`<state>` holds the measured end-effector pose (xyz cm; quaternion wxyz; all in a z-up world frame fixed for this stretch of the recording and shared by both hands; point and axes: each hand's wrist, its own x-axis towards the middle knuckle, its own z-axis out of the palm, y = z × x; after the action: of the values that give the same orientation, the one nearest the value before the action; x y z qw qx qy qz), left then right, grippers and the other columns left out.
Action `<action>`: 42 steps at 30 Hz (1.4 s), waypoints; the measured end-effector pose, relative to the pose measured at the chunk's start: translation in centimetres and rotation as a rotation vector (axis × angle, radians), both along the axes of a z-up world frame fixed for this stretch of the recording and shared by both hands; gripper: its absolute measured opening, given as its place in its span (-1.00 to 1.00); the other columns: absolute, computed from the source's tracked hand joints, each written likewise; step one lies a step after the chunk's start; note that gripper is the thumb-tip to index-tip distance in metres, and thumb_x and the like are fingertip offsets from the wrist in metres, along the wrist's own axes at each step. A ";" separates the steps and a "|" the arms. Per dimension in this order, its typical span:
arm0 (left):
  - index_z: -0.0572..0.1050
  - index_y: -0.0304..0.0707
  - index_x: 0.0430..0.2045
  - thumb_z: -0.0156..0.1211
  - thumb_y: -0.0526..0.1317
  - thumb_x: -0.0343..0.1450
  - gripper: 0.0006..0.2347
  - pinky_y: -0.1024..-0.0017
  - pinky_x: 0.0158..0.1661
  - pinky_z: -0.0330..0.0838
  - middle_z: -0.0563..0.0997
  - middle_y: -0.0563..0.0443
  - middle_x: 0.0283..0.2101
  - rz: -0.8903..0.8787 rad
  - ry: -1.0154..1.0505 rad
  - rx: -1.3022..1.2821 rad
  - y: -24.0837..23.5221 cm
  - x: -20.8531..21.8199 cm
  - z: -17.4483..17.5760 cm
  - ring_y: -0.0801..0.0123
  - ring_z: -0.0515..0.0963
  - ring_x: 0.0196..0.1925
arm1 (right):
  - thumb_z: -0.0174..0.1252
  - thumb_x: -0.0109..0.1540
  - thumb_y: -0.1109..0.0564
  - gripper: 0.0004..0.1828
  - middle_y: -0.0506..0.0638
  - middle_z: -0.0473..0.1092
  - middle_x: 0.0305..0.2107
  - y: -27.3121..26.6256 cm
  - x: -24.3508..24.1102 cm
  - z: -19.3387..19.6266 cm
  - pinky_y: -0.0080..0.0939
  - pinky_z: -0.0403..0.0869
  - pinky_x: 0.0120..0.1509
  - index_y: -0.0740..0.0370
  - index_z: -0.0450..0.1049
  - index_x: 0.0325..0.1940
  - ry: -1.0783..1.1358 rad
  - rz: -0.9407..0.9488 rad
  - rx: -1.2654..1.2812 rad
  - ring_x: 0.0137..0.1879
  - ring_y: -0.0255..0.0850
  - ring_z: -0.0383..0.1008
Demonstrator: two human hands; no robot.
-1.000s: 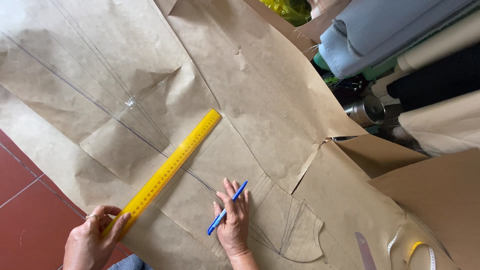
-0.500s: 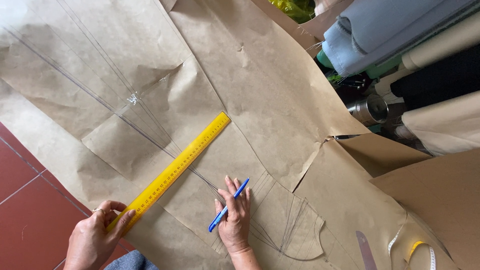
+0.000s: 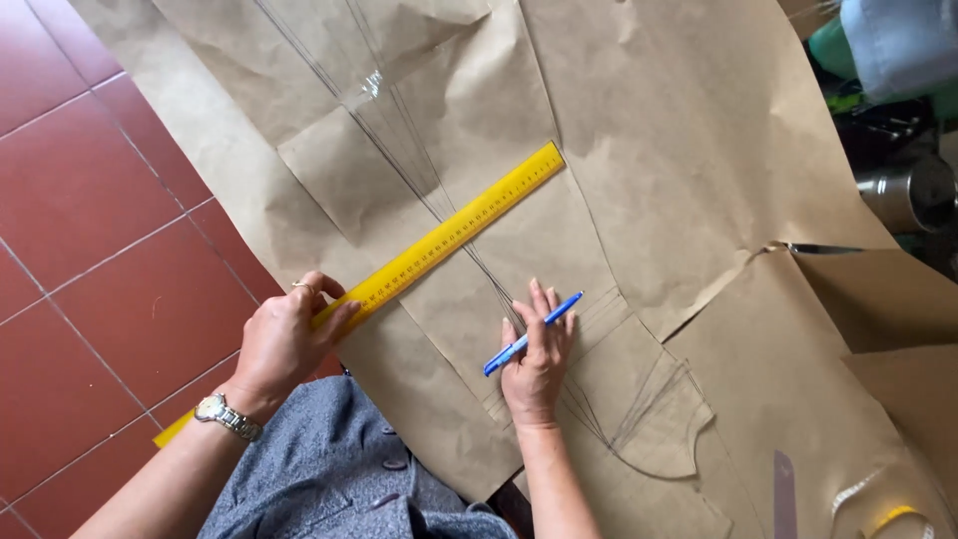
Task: The person uses a yellow ruler and a blue pen to draw straight lines and mark measurements on a large sheet of brown paper. They repeatedly reposition the ruler and draw lines to create a pattern layout on the table.
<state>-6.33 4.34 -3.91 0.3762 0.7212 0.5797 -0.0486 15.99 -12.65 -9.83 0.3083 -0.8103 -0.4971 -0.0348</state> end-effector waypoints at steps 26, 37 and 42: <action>0.56 -0.14 -0.05 0.18 -0.04 0.59 -0.78 0.48 -0.16 0.32 0.54 0.06 -0.50 -0.106 -0.207 0.201 0.2 -5.2 -8.2 0.47 0.46 -0.38 | 0.06 0.26 0.29 -0.79 0.09 0.31 0.14 -6.4 -0.2 6.0 -0.07 0.31 0.41 0.25 0.36 -0.01 0.315 -0.226 0.194 0.30 -0.03 0.32; 0.35 -0.42 0.13 0.18 -0.19 0.66 -0.73 0.64 -0.40 0.18 0.34 0.05 -0.38 0.011 -0.673 -0.130 -2.6 -0.8 -8.6 0.53 0.33 -0.42 | 0.07 0.25 0.24 -0.80 0.13 0.44 -0.03 -27.2 -4.8 6.2 -0.26 0.46 0.21 0.23 0.41 -0.04 0.355 -1.023 0.308 0.06 -0.14 0.50; 0.33 -0.45 0.12 0.13 -0.22 0.68 -0.75 0.67 -0.46 0.07 0.27 0.06 -0.43 -0.006 -0.699 -0.092 -5.8 -1.1 -7.5 0.57 0.24 -0.48 | 0.09 0.26 0.14 -0.80 0.00 0.41 -0.17 -34.1 -2.8 5.6 -0.38 0.44 0.09 0.20 0.41 -0.05 0.407 -1.164 0.398 -0.04 -0.27 0.45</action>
<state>-7.44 -1.50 -11.37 0.5839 0.6781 0.4110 0.1741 13.21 -46.74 -4.19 0.4715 -0.8650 0.1080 -0.1336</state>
